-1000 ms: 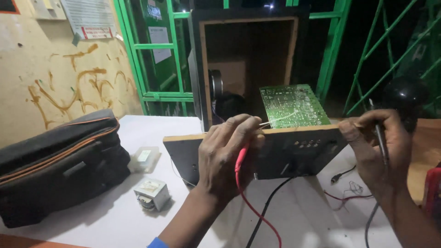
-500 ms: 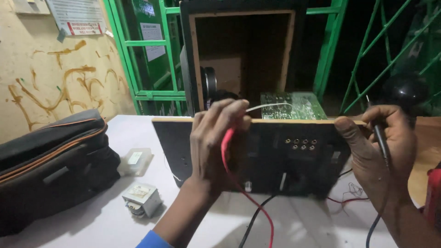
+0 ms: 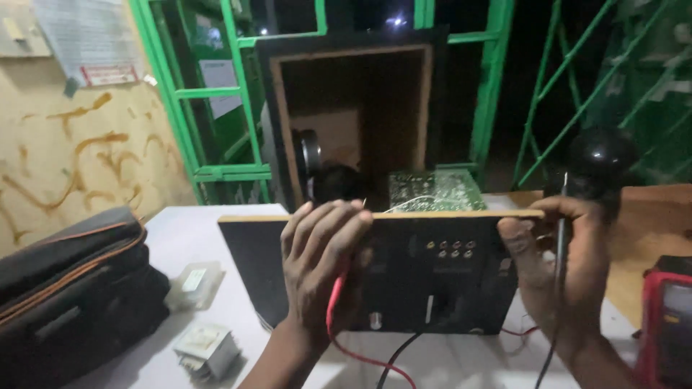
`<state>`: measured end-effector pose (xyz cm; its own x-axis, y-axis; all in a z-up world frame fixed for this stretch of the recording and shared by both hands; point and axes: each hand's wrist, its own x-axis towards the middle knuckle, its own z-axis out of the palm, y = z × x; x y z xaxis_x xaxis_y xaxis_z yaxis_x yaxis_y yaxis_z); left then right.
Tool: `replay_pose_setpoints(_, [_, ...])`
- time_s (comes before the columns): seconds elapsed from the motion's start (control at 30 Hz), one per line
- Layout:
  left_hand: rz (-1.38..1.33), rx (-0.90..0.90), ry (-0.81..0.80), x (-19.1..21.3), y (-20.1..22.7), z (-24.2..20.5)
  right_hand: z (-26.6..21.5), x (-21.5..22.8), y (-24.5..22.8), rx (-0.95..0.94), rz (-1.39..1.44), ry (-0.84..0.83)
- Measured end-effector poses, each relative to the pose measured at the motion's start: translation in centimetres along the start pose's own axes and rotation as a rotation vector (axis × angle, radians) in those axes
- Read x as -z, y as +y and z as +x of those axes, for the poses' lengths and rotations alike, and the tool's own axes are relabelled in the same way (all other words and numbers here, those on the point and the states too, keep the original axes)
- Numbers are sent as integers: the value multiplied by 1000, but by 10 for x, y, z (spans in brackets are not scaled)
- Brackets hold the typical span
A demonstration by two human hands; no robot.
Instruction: The person holds a green circuit board and uses a multimeter to test various points on it. The multimeter probes are moved across the board's surface while the device is held in place.
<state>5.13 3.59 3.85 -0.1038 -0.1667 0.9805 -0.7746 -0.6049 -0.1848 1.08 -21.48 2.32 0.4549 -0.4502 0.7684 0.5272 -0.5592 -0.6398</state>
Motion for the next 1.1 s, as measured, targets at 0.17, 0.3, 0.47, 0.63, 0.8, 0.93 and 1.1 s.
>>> replay_pose_setpoints(0.17, [-177, -98, -32, -13, 22, -16, 0, 4, 4, 156, -2, 108])
replay_pose_setpoints(0.3, [-380, -93, -122, -24, 32, -29, -3, 12, 1, 196, 62, 140])
replay_pose_setpoints(0.47, [-479, -89, -166, -19, 30, -25, -18, 9, -2, 321, 122, 128])
replay_pose_setpoints(0.63, [-494, -104, -180, -21, 29, -25, -32, 17, -21, 288, -40, -22])
replay_pose_setpoints(0.8, [-464, -127, -175, -21, 31, -22, -35, 15, -12, 177, 76, -95])
replay_pose_setpoints(0.93, [-459, -68, -199, -18, 33, -23, -39, 8, -22, 106, -129, -8])
replay_pose_setpoints(1.1, [-482, -56, -177, -20, 33, -17, -36, 2, -25, 67, -39, -12])
